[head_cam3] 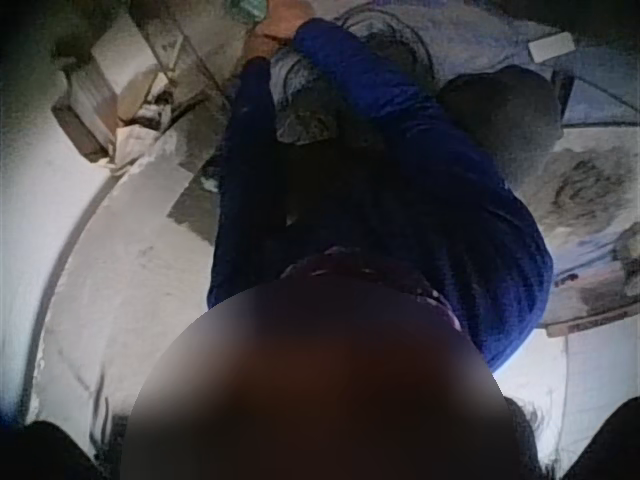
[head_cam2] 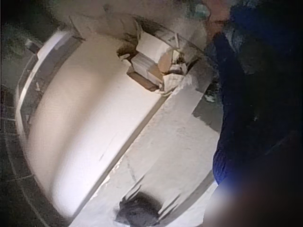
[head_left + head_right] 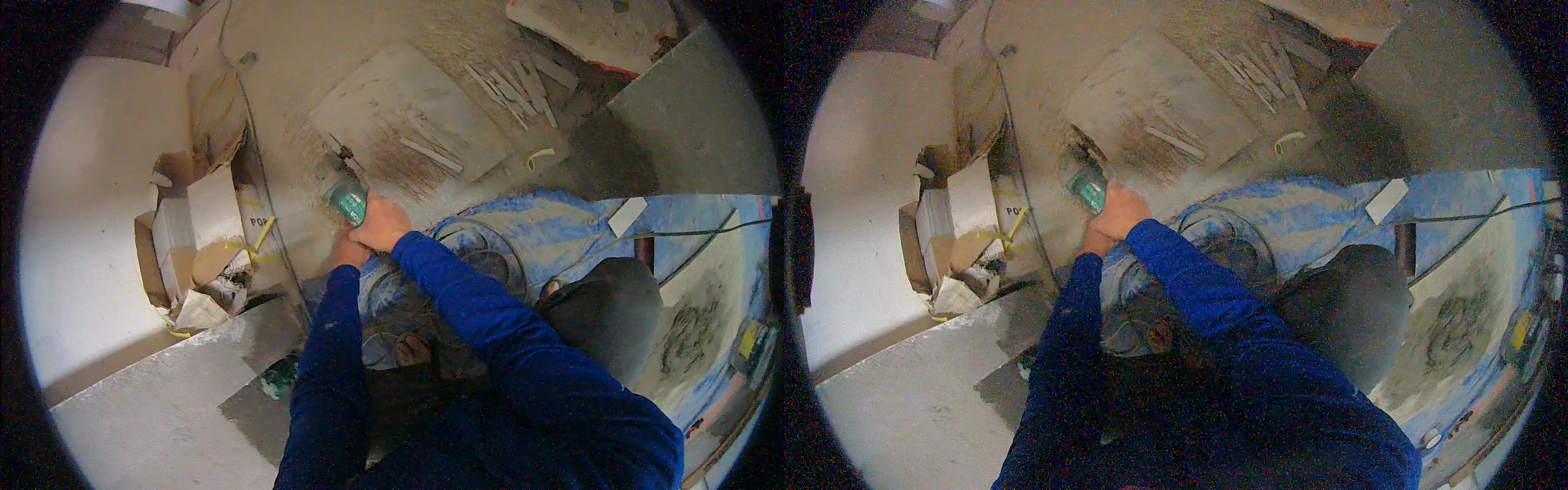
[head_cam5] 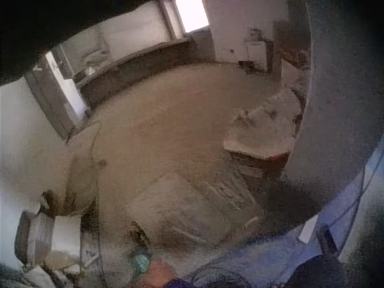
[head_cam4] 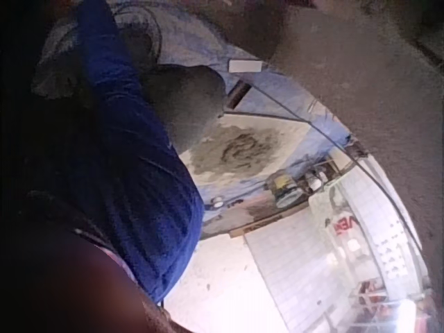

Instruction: The person uses a handheld angle grinder to smooth the edges of a small white tile, then switches to a sanding block to manually sand the same tile. The person holds the tile with one hand while operating the tools with the other.

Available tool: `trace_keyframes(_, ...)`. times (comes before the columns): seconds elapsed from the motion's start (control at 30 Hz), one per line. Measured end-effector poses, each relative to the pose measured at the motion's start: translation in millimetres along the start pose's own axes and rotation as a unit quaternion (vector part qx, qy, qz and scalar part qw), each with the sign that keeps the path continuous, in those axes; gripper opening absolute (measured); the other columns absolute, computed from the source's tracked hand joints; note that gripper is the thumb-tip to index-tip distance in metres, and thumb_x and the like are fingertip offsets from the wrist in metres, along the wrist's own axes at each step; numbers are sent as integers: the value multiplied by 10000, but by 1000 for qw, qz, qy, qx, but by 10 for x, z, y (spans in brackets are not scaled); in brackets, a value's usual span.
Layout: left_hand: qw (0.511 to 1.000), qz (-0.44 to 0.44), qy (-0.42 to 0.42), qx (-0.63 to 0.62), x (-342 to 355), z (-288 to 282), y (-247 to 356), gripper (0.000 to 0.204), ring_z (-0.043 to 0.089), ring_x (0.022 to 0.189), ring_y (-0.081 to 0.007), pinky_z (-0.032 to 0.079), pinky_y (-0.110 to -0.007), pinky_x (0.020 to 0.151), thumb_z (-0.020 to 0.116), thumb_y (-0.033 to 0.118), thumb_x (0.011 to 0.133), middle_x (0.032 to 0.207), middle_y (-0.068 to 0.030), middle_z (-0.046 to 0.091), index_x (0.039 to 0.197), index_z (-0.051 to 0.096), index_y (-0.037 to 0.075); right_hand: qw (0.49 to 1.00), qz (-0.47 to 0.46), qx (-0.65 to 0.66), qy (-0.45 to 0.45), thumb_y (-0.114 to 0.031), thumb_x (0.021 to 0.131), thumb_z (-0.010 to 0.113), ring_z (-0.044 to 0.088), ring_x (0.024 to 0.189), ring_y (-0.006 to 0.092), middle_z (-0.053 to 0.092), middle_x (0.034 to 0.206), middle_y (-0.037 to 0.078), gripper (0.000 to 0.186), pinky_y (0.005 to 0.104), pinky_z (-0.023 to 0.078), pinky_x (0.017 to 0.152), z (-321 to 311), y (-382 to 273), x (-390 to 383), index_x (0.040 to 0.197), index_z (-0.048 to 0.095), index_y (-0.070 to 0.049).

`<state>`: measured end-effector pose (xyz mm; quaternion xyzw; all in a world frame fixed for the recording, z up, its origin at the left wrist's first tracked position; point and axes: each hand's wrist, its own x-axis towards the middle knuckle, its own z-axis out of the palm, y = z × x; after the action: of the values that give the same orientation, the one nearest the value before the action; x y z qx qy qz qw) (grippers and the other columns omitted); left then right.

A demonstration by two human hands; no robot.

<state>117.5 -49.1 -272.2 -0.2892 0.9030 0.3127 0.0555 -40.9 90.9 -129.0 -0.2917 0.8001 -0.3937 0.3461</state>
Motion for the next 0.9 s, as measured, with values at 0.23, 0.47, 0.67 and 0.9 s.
trace_keyframes(0.23, 997, -32, 7, -64, -103, -156, 386, 502, 604, 1233, -326, 474, -429, 1029, 689, 159, 888, 1354, -179, 621, 1364, 565, 55, 999, -24, -33, 10, -320, 652, 789, 695, 950, 459, 700, 1013, 299, 776, 508, 573, 853, 64, -51, 2, 1239, 504, 100)
trace_keyframes(0.47, 991, -55, 32, -121, 2, 60, 277, 585, 498, 1344, -358, 402, -424, 1114, 681, 185, 908, 1460, -190, 525, 1444, 483, 61, 999, -33, -33, 9, -353, 650, 803, 689, 961, 467, 697, 1029, 306, 751, 512, 567, 865, 46, -59, 10, 1207, 540, 78)
trace_keyframes(0.67, 984, -65, 21, -163, -37, 78, 257, 613, 483, 1353, -389, 395, -434, 1119, 653, 169, 916, 1500, -238, 462, 1478, 433, 65, 999, -3, -37, 6, -359, 651, 807, 678, 995, 477, 694, 1050, 311, 711, 525, 554, 887, 42, -94, 22, 1179, 573, 54)
trace_keyframes(0.9, 978, -93, 7, -186, -68, 0, 396, 542, 506, 1335, -376, 411, -429, 1101, 609, 118, 928, 1488, -223, 482, 1446, 464, 45, 1000, 16, -23, -2, -355, 653, 810, 663, 1043, 485, 681, 1104, 321, 724, 523, 541, 932, 44, -103, 33, 1180, 557, 73)
